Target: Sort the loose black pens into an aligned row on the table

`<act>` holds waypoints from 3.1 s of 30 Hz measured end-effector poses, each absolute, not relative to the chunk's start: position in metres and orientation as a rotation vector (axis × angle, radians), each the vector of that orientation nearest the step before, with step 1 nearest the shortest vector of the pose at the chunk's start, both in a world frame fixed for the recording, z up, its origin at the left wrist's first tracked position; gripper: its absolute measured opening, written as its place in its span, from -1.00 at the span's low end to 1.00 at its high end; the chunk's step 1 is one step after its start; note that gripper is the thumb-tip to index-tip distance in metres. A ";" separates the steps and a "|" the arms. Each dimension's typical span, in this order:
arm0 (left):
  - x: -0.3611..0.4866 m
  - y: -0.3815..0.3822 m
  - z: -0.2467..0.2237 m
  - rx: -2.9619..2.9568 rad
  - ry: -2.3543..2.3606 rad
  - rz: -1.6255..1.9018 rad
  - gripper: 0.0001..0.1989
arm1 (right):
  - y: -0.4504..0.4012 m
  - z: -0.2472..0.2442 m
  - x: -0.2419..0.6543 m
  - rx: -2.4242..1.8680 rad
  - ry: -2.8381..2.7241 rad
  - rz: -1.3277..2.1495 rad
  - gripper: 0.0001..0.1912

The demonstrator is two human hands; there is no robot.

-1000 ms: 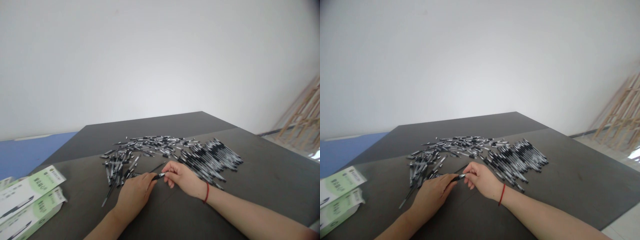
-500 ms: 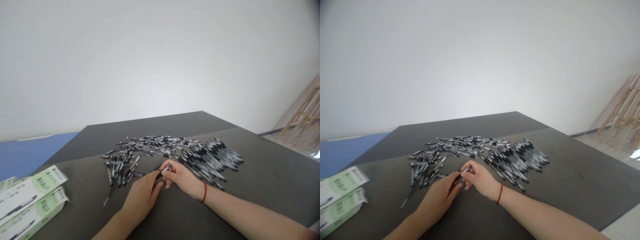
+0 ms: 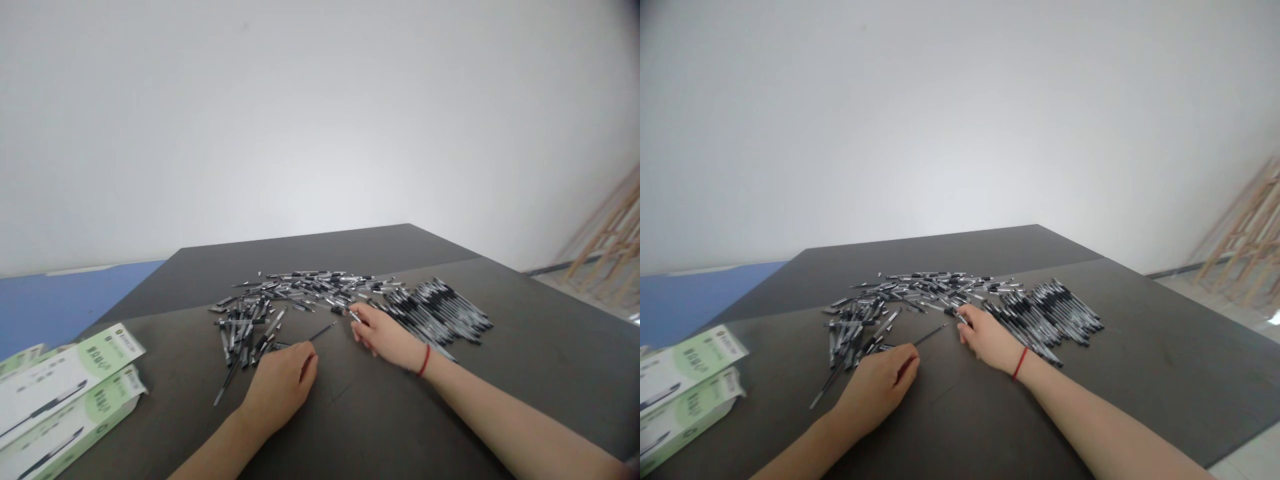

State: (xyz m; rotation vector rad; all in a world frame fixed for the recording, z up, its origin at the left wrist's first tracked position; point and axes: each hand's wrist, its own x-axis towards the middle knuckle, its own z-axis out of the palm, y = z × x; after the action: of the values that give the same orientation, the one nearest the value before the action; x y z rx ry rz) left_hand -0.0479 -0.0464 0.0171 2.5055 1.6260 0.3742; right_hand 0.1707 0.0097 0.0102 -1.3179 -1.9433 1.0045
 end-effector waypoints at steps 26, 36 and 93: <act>-0.054 -0.042 0.007 2.471 1.583 0.411 -0.80 | 0.005 0.018 0.170 -2.028 -2.423 -0.221 -0.73; -0.054 -0.042 0.008 2.486 1.585 0.413 -0.80 | 0.024 0.020 0.138 -1.719 -2.536 -0.278 -0.80; -0.052 -0.045 0.013 2.501 1.763 0.229 -0.81 | 0.019 0.028 0.183 -1.169 -2.842 -0.468 -0.92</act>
State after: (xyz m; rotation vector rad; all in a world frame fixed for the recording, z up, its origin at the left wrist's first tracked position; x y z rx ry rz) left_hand -0.0518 -0.0448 0.0130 2.5011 1.7633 0.2295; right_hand 0.1828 0.0190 0.0276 -1.1685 -2.8422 -0.4684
